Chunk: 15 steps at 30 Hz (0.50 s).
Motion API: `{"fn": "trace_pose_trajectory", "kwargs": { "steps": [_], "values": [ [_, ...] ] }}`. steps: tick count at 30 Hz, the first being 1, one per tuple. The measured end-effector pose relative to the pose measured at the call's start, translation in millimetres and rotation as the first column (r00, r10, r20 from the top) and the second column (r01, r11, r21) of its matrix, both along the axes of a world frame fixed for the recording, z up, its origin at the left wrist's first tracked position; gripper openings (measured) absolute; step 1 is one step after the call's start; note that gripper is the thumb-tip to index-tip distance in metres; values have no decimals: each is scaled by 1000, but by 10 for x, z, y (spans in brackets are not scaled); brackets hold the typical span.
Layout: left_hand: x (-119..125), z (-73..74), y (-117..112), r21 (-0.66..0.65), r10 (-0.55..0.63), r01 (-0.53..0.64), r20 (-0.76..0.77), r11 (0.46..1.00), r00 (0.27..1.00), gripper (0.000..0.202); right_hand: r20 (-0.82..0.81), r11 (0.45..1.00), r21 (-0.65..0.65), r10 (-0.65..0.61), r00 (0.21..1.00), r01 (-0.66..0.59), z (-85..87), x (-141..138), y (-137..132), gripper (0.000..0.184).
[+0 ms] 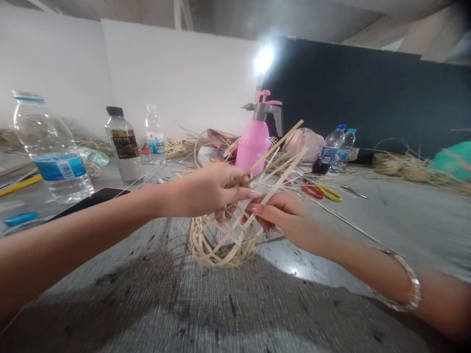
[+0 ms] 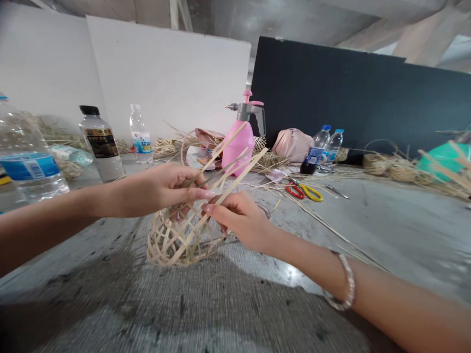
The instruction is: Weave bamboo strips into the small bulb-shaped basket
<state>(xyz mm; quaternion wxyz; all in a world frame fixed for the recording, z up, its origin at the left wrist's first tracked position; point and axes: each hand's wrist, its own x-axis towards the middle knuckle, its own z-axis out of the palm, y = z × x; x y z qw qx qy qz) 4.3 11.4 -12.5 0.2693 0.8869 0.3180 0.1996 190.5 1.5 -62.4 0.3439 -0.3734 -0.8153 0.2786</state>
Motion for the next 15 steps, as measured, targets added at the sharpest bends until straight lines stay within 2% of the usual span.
{"fn": "trace_pose_trajectory", "kwargs": {
  "steps": [10,12,15],
  "values": [
    [33,-70,0,180,111,-117,47,977,993,12,-1,995,92,-47,999,47,40,-10,-13,43],
    [41,-56,-1,165,143,-149,45,975,989,12,-48,993,106,-55,997,60,31,-17,-16,38],
    [45,-18,-14,57,125,-128,58,990,991,13,-124,983,161,-67,990,86,9,-29,-36,36]
  ]
}}
